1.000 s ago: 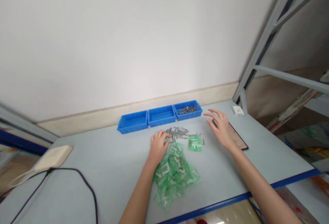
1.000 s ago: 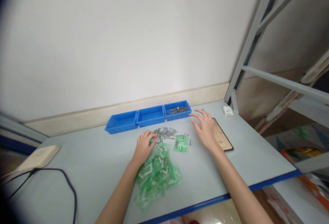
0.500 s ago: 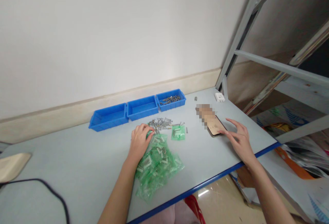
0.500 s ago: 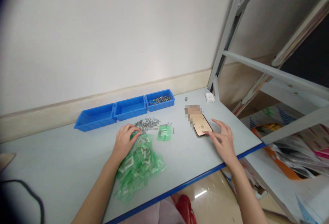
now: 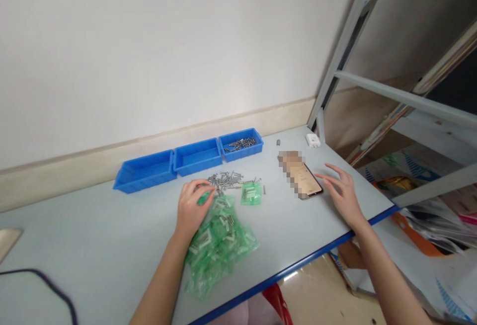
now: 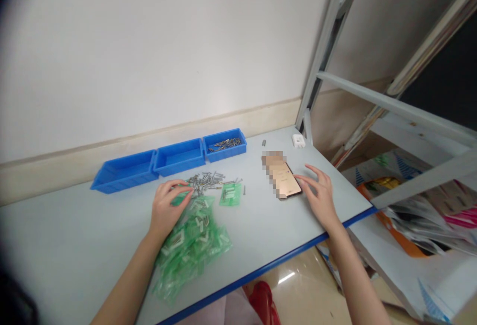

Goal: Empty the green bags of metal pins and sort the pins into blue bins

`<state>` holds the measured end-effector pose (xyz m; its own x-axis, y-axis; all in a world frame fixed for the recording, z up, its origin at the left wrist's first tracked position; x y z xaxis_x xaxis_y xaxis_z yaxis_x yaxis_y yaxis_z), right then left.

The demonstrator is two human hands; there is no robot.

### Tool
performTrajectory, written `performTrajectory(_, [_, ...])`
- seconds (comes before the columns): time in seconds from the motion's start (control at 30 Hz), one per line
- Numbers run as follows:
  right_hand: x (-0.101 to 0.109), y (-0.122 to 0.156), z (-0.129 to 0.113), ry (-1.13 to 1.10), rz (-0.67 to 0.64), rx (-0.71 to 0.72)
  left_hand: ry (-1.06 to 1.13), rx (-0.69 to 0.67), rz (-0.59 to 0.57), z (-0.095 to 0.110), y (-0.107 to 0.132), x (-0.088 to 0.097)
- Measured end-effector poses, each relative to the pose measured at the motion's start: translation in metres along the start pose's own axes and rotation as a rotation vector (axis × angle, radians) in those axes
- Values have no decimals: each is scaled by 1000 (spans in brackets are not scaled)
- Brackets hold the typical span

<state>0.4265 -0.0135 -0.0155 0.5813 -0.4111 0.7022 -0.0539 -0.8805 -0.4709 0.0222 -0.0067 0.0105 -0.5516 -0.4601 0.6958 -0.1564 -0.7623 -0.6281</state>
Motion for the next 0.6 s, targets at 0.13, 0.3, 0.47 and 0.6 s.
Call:
performTrajectory(0.13, [-7, -18, 12, -49, -23, -20, 24, -36, 8, 1, -1, -1])
performTrajectory(0.3, [-12, -23, 17, -55, -39, -22, 22, -5, -9, -1, -1, -1])
performTrajectory(0.47, [-12, -20, 15, -28, -44, -7, 18, 20, -25, -1, -1, -2])
performTrajectory(0.6, [-12, -21, 15, 0, -46, 4, 22, 38, -40, -1, -1, -2])
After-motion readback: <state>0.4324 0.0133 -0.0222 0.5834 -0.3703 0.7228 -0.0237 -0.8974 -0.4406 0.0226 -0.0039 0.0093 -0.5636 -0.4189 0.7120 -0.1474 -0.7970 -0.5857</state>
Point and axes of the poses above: each hand's wrist, its own y-axis away from the middle knuckle, its own x-axis out of the back of the hand, z = x × y, the point moved 1 cm from there along -y, towards the middle knuckle, and after that the axes turned 1 degree about -z, right-handed, at the moved point
